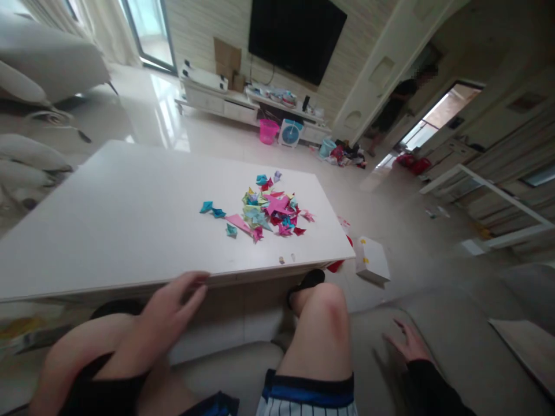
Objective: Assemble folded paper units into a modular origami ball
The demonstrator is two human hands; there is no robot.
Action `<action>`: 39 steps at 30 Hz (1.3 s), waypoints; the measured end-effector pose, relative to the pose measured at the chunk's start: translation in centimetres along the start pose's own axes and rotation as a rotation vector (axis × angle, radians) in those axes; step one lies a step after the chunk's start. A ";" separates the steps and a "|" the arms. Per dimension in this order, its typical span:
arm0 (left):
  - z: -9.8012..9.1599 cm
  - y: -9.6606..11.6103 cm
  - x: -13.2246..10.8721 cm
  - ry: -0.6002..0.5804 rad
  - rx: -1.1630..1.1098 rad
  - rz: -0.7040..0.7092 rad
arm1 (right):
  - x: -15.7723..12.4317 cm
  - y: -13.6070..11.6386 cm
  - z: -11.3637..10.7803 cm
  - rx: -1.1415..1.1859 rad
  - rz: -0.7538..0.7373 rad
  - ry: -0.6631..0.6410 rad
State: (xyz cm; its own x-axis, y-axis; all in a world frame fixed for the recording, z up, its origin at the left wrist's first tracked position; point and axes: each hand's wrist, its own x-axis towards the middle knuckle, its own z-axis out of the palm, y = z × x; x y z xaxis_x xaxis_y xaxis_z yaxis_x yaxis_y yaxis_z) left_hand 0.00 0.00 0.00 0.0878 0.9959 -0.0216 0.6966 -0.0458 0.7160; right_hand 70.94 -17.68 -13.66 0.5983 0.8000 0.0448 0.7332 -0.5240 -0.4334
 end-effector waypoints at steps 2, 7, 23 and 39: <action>2.6 2.7 3.4 -0.204 0.005 0.180 | 5.9 -7.6 2.0 0.005 -0.186 -0.068; 7.8 5.5 9.8 -0.518 0.188 0.430 | 17.0 -29.9 11.7 0.055 -0.578 -0.156; 3.3 -2.6 16.9 -0.317 0.257 0.276 | 10.0 -59.2 36.0 -0.012 -0.555 -0.253; -4.3 -3.8 17.9 0.184 -0.145 -0.020 | -7.3 -83.6 45.0 0.147 -0.692 -0.400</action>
State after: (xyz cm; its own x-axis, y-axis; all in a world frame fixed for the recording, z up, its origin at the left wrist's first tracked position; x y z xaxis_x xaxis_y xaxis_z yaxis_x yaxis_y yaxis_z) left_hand -4.17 18.39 -0.10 -0.0659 0.9945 0.0815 0.5861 -0.0275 0.8098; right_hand -9.30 33.49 -18.28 -0.1562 0.9872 0.0329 0.8281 0.1491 -0.5404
